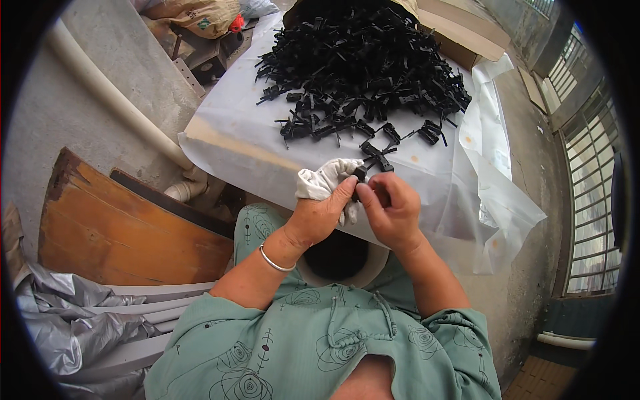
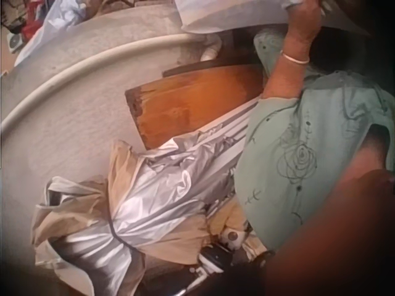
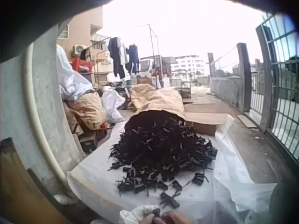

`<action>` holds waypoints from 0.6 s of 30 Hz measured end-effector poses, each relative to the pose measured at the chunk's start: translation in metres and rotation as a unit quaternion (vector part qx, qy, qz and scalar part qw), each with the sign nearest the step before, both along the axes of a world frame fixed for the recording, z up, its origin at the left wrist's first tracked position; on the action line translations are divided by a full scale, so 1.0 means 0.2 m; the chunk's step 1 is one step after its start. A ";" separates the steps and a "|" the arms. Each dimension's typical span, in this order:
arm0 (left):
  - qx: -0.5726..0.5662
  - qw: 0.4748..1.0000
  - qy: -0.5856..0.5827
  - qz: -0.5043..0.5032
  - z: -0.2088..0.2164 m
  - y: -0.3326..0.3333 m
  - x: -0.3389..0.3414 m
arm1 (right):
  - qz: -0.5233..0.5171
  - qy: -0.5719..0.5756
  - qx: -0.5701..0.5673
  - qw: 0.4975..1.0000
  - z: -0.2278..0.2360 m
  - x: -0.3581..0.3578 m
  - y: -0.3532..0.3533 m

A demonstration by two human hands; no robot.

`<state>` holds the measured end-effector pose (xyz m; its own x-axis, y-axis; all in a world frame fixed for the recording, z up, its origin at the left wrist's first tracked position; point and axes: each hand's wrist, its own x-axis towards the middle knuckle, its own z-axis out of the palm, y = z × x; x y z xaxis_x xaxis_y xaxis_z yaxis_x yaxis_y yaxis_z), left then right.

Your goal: Wiping and inspecting small black plastic components with a white cloth.

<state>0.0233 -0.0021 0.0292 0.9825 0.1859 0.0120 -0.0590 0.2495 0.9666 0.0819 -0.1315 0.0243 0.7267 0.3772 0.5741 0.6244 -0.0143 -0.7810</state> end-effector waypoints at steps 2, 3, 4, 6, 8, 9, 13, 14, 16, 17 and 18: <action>-0.020 0.999 -0.033 0.001 0.01 -0.01 -0.01 | 0.034 0.094 -0.014 0.995 0.01 0.03 -0.01; -0.020 0.999 -0.033 -0.001 0.02 -0.01 -0.02 | 0.069 0.188 -0.028 0.979 0.01 0.05 -0.02; -0.024 0.999 -0.041 -0.016 0.03 -0.01 -0.03 | 0.081 0.209 -0.034 0.974 0.02 0.06 -0.03; -0.028 0.998 -0.047 -0.029 0.03 -0.01 -0.04 | 0.103 0.189 -0.037 0.976 0.06 0.04 -0.03; 0.058 0.997 -0.054 -0.011 0.00 0.00 -0.04 | 0.125 0.169 -0.039 0.977 0.07 0.03 -0.04; 0.058 0.997 -0.055 -0.010 0.01 0.00 -0.03 | 0.108 0.104 -0.054 0.987 0.05 0.04 -0.04; 0.201 0.978 -0.024 0.039 -0.02 0.00 -0.03 | 0.117 -0.014 -0.099 0.988 0.00 0.06 -0.02; 0.295 0.950 -0.069 0.070 -0.03 0.00 -0.02 | 0.116 -0.015 -0.099 0.988 -0.02 0.06 -0.02; 0.345 0.928 -0.111 0.093 -0.04 -0.02 -0.02 | 0.112 0.122 -0.072 0.984 -0.08 0.05 0.00; 0.393 0.900 -0.150 0.117 -0.04 -0.02 -0.02 | 0.112 0.121 -0.073 0.984 -0.09 0.03 0.02; 0.393 0.900 -0.150 0.118 -0.04 -0.02 -0.02 | 0.105 0.169 -0.036 0.979 -0.09 0.01 0.04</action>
<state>0.0195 -0.0055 0.0202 0.8474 0.2071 0.4889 -0.3087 -0.5570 0.7710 0.0833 -0.1232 0.0059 0.7730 0.5692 0.2801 0.3250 0.0238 -0.9454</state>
